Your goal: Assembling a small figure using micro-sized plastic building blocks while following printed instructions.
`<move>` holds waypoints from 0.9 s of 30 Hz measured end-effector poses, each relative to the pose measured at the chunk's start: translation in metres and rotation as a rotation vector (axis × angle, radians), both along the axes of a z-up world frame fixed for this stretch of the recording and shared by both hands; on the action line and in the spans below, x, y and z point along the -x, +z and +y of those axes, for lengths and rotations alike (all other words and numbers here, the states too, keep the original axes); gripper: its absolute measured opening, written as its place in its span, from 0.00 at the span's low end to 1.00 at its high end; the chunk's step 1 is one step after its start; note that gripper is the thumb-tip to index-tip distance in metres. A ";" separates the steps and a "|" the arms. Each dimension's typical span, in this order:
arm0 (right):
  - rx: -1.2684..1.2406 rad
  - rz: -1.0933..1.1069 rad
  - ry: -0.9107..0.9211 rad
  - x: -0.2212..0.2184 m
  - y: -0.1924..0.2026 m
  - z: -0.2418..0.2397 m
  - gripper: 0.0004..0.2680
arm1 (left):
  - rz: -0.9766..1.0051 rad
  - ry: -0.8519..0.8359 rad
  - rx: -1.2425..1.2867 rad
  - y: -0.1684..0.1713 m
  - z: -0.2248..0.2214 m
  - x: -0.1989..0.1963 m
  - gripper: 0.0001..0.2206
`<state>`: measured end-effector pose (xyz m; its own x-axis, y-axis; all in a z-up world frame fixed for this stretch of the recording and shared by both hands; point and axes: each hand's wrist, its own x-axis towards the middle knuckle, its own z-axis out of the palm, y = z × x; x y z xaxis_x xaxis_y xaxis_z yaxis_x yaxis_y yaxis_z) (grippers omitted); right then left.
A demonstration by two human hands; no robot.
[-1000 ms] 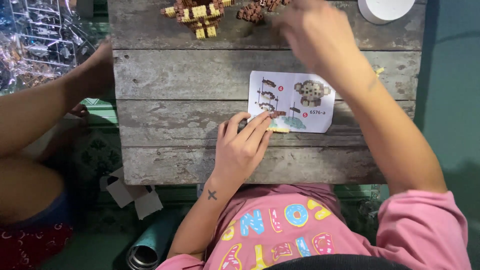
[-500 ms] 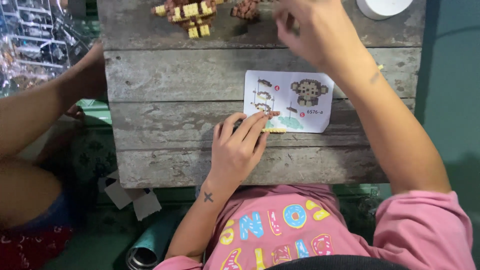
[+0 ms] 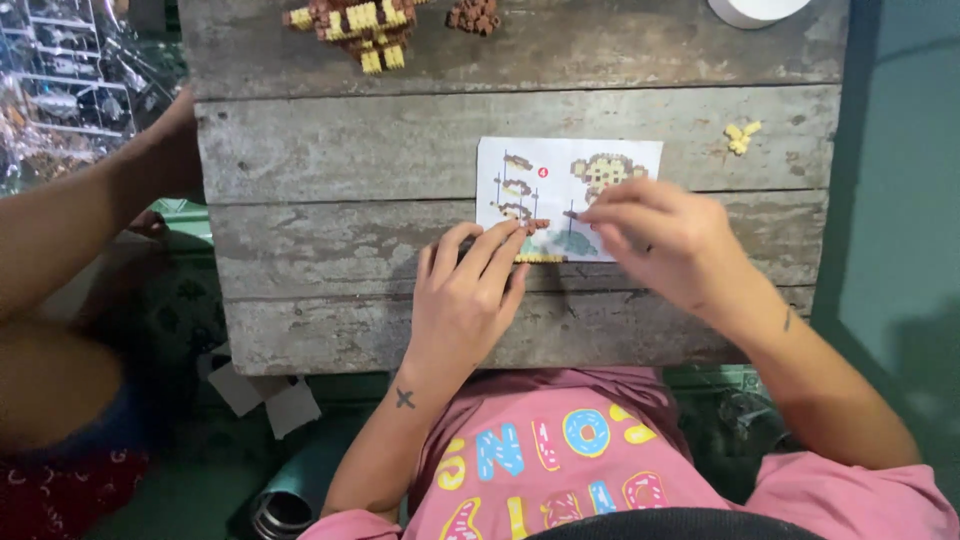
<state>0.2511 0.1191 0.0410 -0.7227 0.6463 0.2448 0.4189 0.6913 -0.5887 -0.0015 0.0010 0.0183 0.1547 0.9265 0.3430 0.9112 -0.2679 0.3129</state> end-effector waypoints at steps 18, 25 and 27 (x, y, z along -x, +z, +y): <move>-0.235 0.029 0.052 0.021 -0.026 -0.021 0.03 | 0.048 0.026 -0.020 -0.002 -0.001 -0.007 0.12; -0.314 0.010 0.031 0.025 -0.030 -0.022 0.02 | 0.035 0.022 -0.021 -0.003 0.000 -0.007 0.12; -0.332 0.006 0.032 0.026 -0.030 -0.023 0.02 | 0.033 0.020 -0.023 -0.003 0.001 -0.007 0.12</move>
<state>0.2252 0.0963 0.0112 -0.7391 0.5077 0.4426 0.3916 0.8586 -0.3309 0.0055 0.0016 0.0156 0.1479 0.9213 0.3596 0.9260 -0.2567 0.2768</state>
